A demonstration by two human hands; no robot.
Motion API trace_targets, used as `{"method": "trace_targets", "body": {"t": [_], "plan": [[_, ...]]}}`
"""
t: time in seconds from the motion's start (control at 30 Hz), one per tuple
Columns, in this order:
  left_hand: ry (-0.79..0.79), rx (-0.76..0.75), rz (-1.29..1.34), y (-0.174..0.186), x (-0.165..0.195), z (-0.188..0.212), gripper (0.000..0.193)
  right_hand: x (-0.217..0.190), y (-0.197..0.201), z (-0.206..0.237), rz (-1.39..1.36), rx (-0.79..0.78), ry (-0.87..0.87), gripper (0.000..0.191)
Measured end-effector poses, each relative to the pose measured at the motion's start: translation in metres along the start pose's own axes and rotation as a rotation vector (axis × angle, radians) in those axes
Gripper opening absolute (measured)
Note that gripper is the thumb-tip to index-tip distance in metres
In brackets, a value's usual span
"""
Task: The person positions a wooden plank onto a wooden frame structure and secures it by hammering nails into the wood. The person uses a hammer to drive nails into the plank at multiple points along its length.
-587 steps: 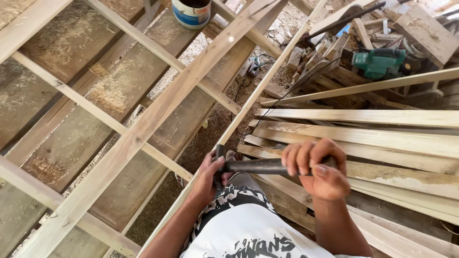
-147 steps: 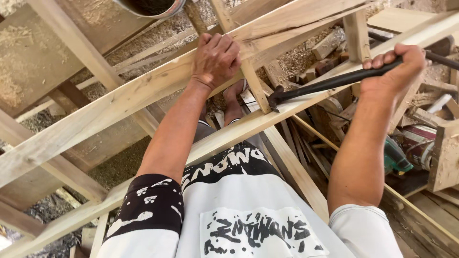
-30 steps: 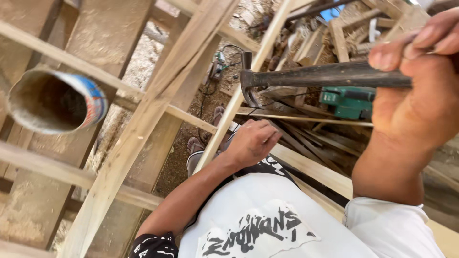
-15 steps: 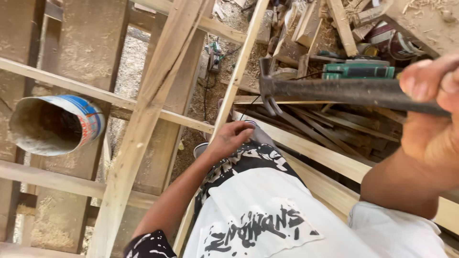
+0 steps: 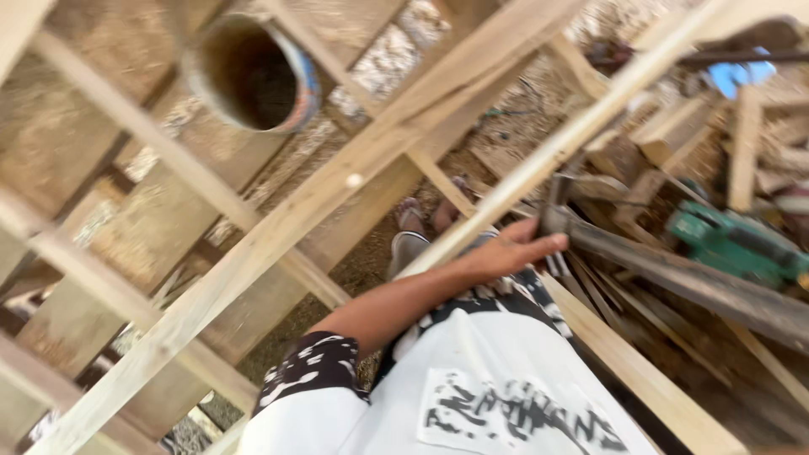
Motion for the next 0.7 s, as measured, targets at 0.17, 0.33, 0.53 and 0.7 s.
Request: {"method": "trace_targets", "body": {"t": [0.17,0.33,0.53,0.7], "plan": [[-0.074,0.161,-0.147,0.025,0.01,0.017,0.052,0.012,-0.053,0.002,0.673,-0.283,0.073,0.055],[-0.262,0.337,-0.506,0.05,0.036,0.034,0.054,0.019,-0.047,-0.001,1.185,-0.611,0.256,0.06],[-0.143,0.333,-0.637,0.042,0.057,0.06,0.064,0.029,-0.084,0.046,1.306,-1.029,0.277,0.05],[-0.203,0.228,-0.848,0.032,0.054,0.062,0.06,0.027,-0.119,0.098,0.305,-0.956,-0.388,0.022]]}}
Point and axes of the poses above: each hand's wrist, its own z-axis away from the middle knuckle, its own y-axis out of the back of the hand, x = y × z, the point moved 1 cm from there along -z, towards the middle knuckle, and after that the axes turned 14 degrees about x, right-handed, at the moved point
